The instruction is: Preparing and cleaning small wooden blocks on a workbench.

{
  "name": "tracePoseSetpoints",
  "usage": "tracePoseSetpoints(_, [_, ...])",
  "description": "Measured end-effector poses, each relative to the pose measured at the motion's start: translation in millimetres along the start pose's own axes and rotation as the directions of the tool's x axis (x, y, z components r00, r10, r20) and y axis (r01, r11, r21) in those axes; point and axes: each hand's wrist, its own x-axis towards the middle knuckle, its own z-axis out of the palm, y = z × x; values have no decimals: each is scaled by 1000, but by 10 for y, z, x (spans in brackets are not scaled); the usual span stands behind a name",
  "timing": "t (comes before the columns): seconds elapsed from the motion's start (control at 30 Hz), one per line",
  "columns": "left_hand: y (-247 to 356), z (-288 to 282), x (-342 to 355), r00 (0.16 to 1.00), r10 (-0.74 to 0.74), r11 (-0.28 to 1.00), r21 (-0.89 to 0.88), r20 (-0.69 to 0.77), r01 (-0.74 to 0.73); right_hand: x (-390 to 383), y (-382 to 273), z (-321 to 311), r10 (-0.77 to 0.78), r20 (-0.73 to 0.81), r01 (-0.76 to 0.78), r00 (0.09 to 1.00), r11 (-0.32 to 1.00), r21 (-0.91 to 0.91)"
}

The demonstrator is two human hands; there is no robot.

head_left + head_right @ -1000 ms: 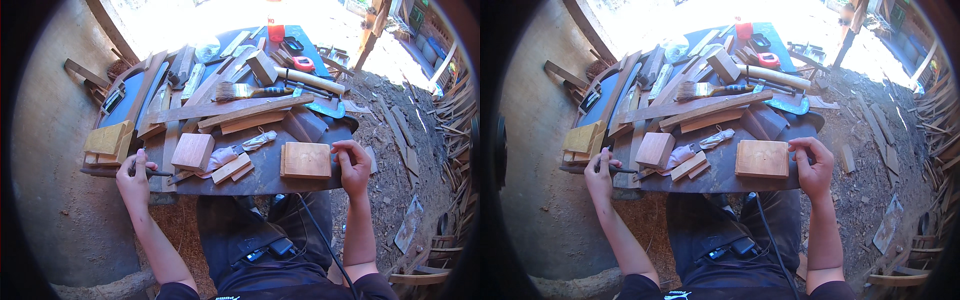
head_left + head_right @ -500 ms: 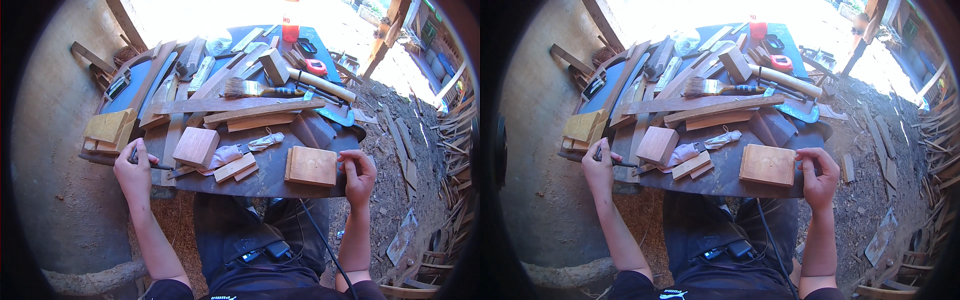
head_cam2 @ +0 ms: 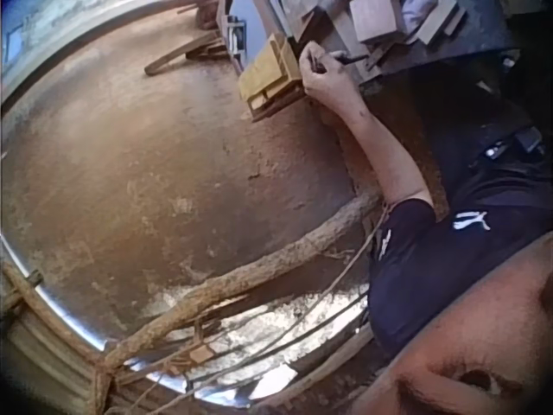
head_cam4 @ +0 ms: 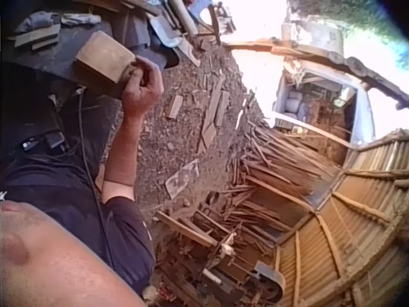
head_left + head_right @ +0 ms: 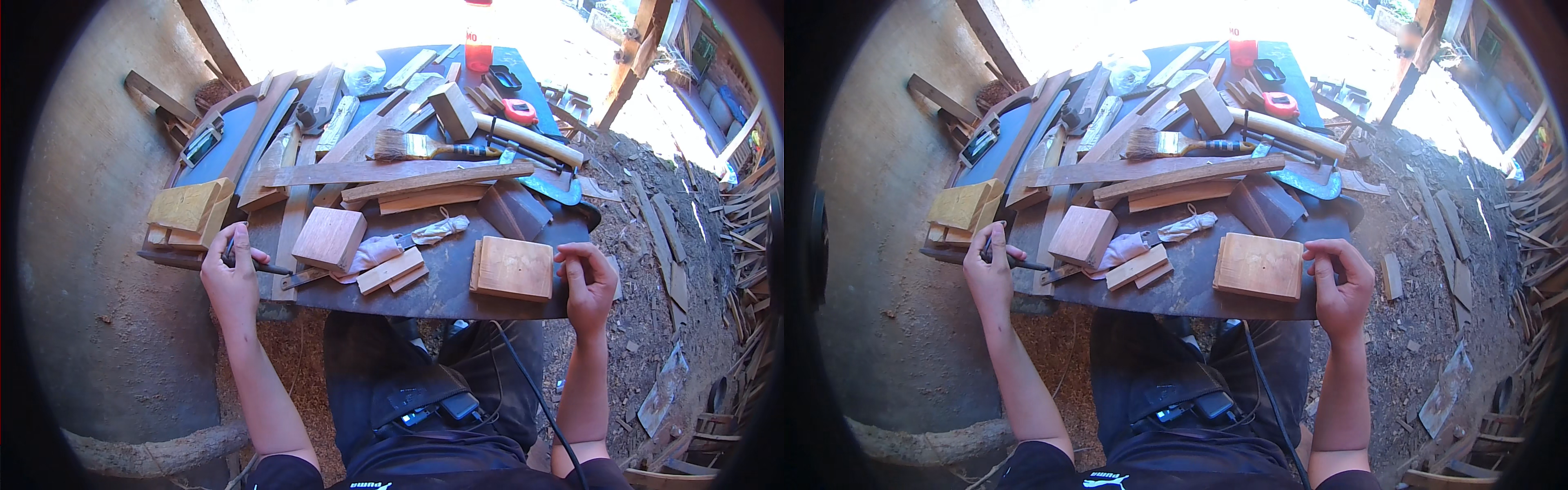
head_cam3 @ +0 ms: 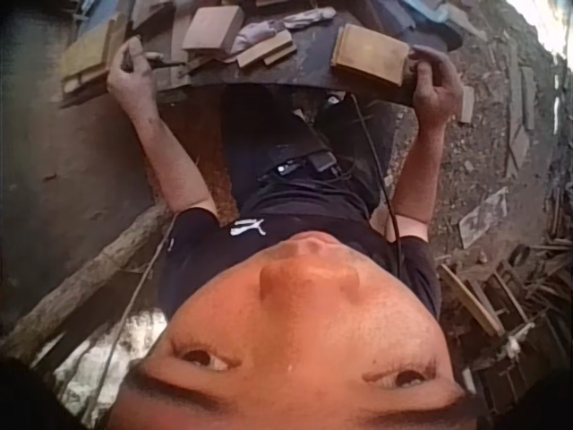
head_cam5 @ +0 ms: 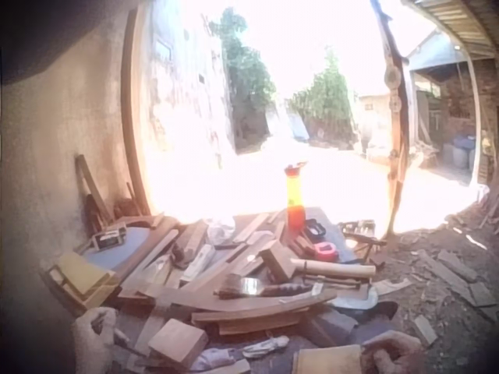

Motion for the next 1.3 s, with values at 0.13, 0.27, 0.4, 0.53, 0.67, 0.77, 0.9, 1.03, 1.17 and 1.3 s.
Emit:
tracePoseSetpoints(0.13, [47, 1, -11, 1000, -8, 1000, -5, 24, 8, -1, -13, 5, 5, 0, -5, 1000, 1000, -1])
tracePoseSetpoints(0.27, [22, -2, 8, 998, -9, 999, -47, 64, 12, 1, 8, -22, 15, 23, -15, 1000, 1000, -18])
tracePoseSetpoints(0.4, [-86, -37, 56, 995, 9, 996, -92, 96, 0, 80, -159, 30, -159, 154, 186, 975, 966, -180])
tracePoseSetpoints(0.53, [-192, -56, 80, 988, 19, 958, -287, 155, 27, 97, -222, 84, -223, 326, 329, 919, 890, -317])
tracePoseSetpoints(0.67, [-37, -88, 50, 990, 56, 979, -200, 127, -30, 80, -237, 110, -225, 348, 343, 910, 881, -327])
tracePoseSetpoints(0.77, [298, -122, 38, 966, 195, 964, 149, 172, -221, 49, -203, 95, -211, 337, 328, 917, 881, -340])
tracePoseSetpoints(0.9, [277, -31, 97, 905, 338, 727, 540, 257, -425, 37, -202, 85, -192, 330, 302, 924, 897, -323])
tracePoseSetpoints(1.03, [91, 34, 40, 746, 658, 653, 415, 104, -634, 40, -198, 95, -208, 348, 327, 914, 885, -332])
tracePoseSetpoints(1.17, [124, -62, 61, 802, 583, 743, 313, 132, -592, 69, -201, 140, -209, 355, 326, 911, 892, -313])
tracePoseSetpoints(1.3, [107, -32, 70, 803, 581, 761, 260, 133, -594, 46, -184, 90, -199, 359, 322, 912, 890, -324])
